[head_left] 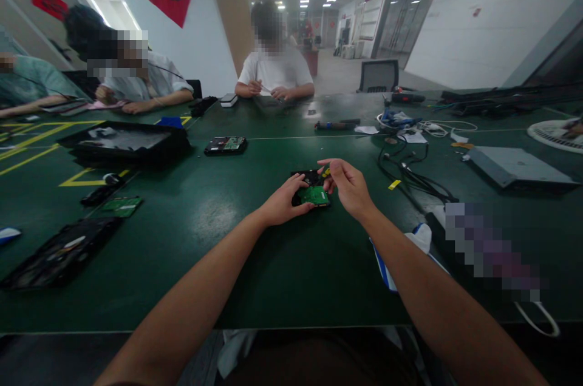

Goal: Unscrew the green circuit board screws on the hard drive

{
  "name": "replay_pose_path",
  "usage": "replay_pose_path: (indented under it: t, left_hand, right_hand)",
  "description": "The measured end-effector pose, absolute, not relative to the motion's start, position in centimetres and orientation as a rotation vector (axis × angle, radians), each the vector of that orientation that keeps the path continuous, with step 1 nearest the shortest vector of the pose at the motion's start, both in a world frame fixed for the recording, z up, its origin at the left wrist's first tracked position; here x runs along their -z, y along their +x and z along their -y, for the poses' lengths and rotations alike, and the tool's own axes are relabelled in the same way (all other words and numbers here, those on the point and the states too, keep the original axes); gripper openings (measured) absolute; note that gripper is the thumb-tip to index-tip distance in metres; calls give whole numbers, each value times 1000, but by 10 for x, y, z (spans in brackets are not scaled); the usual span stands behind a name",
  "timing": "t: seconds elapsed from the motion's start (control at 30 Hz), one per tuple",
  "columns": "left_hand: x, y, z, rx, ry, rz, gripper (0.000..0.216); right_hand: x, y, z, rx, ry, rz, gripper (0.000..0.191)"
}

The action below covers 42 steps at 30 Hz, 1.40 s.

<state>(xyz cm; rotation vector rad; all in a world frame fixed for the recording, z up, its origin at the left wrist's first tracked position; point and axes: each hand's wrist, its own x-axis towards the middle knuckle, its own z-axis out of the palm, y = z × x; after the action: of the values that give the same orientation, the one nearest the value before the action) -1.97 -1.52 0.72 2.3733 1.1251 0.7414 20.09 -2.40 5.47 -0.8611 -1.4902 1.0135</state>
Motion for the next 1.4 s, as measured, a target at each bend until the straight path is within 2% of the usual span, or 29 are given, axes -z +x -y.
replay_pose_path:
  t: [0.53,0.73,1.4]
  left_hand:
    - [-4,-20,14,-761,2378,-1109,58]
    - [-6,-19,14,-751,2372,-1116,58]
    - [-4,-21,13,-768,2372,-1101,58]
  right_hand:
    - [-55,200,18,-1183,-783,1482,44]
    - [-52,201,15,-1085,-802,1498,46]
    - [-53,202,15,-1080,-756,1479,44]
